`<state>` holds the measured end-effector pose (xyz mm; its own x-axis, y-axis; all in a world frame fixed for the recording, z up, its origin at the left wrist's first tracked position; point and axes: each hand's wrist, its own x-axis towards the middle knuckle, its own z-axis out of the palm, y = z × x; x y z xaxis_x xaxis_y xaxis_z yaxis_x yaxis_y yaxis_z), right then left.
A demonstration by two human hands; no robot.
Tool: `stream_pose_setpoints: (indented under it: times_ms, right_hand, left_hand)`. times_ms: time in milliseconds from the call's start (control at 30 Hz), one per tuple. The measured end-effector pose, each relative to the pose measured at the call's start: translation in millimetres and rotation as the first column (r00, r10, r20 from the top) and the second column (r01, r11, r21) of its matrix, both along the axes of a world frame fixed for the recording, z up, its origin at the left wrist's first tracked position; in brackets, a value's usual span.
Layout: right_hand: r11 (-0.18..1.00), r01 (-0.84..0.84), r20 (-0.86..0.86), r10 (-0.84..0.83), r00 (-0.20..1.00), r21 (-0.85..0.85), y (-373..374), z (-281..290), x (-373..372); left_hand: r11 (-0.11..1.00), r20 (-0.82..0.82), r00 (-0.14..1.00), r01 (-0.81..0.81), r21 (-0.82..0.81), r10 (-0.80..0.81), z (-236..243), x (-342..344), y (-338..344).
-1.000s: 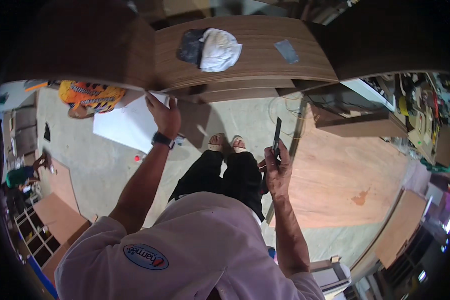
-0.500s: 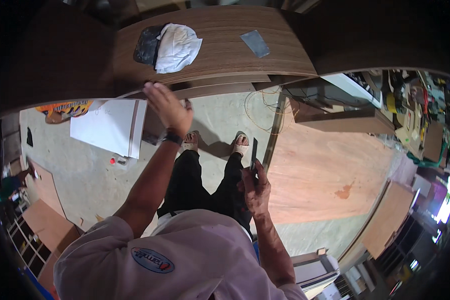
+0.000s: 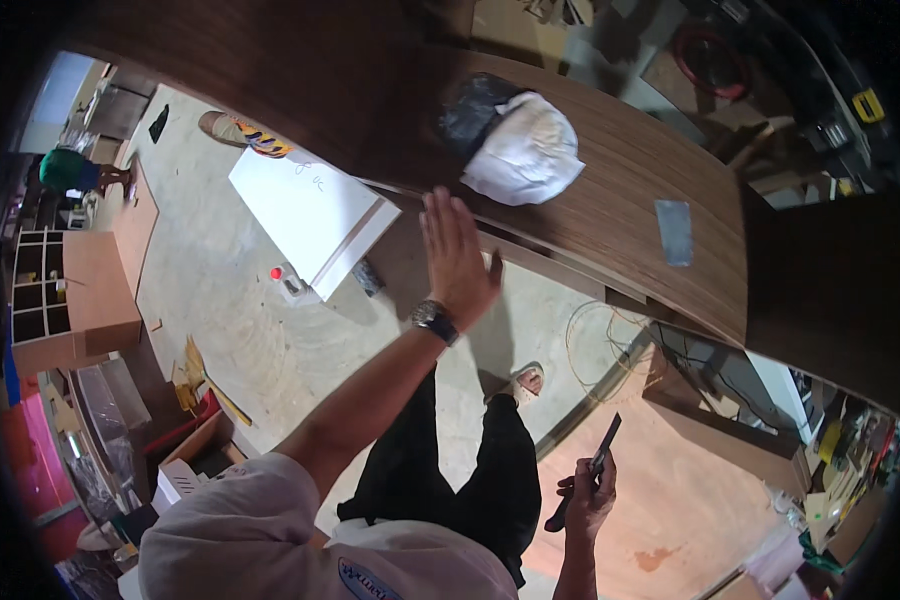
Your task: The person trims the edge of a wood shelf with a utility knife, sands the edge by hand with sandpaper, and wipes the surface with a cloth.
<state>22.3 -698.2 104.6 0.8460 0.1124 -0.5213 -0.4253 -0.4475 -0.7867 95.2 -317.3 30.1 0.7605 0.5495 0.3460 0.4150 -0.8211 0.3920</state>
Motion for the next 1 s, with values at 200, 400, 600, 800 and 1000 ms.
stream_pose_setpoints:
  times_ms: [200, 400, 600, 800, 1000]
  right_hand:
    - [0.996, -0.091, -0.076, 0.092, 0.993, 0.022, 53.4, -32.0, -16.1]
    - [0.990, -0.113, -0.200, 0.129, 0.971, 0.090, 135.2, -43.1, -63.1]
    - [0.974, -0.172, -0.168, 0.196, 0.966, 0.148, 188.3, -51.9, -85.4]
    - [0.970, -0.154, -0.072, 0.170, 0.983, 0.188, 232.3, -62.0, -76.7]
    - [0.960, -0.204, 0.018, 0.205, 0.979, 0.193, 267.4, -65.6, -71.3]
  left_hand:
    - [0.989, 0.011, 0.996, -0.089, 0.114, 0.089, -0.7, -56.3, 108.2]
    - [0.995, 0.134, 0.990, -0.040, -0.089, 0.052, -18.7, -74.0, 108.8]
    - [0.902, 0.353, 0.910, -0.048, -0.430, 0.216, -31.8, -74.4, 114.4]
    - [0.909, 0.539, 0.821, 0.062, -0.411, 0.188, -19.6, -49.5, 169.4]
    - [0.801, 0.570, 0.809, 0.243, -0.547, 0.143, -16.7, -52.3, 189.3]
